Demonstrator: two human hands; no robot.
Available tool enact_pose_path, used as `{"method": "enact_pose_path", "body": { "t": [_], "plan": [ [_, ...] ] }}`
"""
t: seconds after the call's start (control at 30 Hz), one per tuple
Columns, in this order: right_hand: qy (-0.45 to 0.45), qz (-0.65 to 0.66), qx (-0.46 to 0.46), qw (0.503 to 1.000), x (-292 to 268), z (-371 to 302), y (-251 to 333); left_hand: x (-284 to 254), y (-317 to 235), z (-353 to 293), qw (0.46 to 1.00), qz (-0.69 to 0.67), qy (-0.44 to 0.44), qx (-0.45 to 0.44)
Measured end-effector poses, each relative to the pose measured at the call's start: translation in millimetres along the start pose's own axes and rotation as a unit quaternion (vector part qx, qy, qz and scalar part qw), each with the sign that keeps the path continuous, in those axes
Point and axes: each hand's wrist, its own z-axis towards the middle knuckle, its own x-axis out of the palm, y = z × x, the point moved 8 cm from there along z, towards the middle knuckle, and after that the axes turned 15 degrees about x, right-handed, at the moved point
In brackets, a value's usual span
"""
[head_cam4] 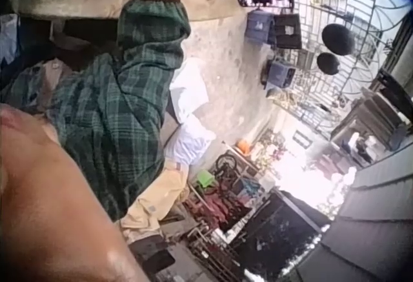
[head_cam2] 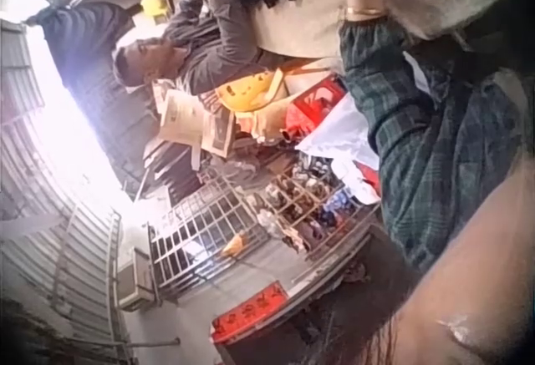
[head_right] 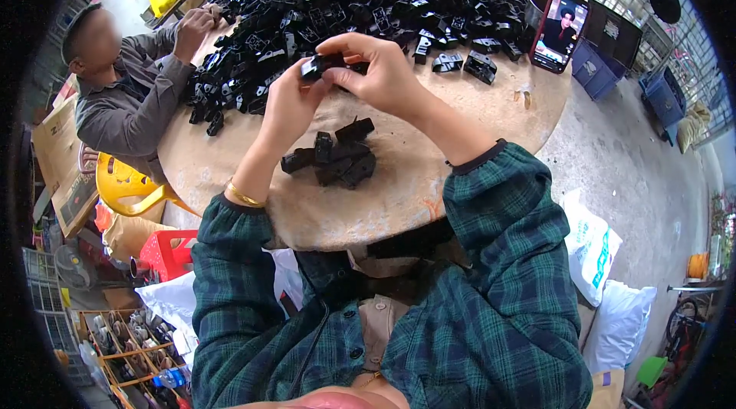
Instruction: The person is sorting and inspecting small black plastic manufacturing components on a table.
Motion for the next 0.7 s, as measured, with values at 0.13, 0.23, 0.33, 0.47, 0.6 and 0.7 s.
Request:
{"method": "enact_pose_path", "body": {
  "t": [0.13,0.23,0.33,0.47,0.6,0.7],
  "plan": [
    [-0.026,-0.043,-0.013,0.999,1,-1,-2,11,22,-12,0.912,-0.346,-0.033,-0.217],
    [-0.050,-0.009,-0.006,0.999,-1,0,-6,9,20,-11,0.780,-0.576,-0.104,-0.221],
    [-0.045,0.027,0.021,0.998,0,0,-10,4,11,-8,0.848,-0.490,-0.096,-0.180],
    [-0.002,0.142,0.070,0.987,7,-1,-19,-2,4,-7,0.928,-0.331,-0.089,-0.145],
    [-0.013,0.139,0.071,0.988,5,-3,-9,-13,5,-7,0.924,-0.330,-0.152,-0.119],
    [-0.008,0.097,0.070,0.993,5,-3,-7,-16,5,-8,0.919,-0.336,-0.164,-0.128]
  ]
}}
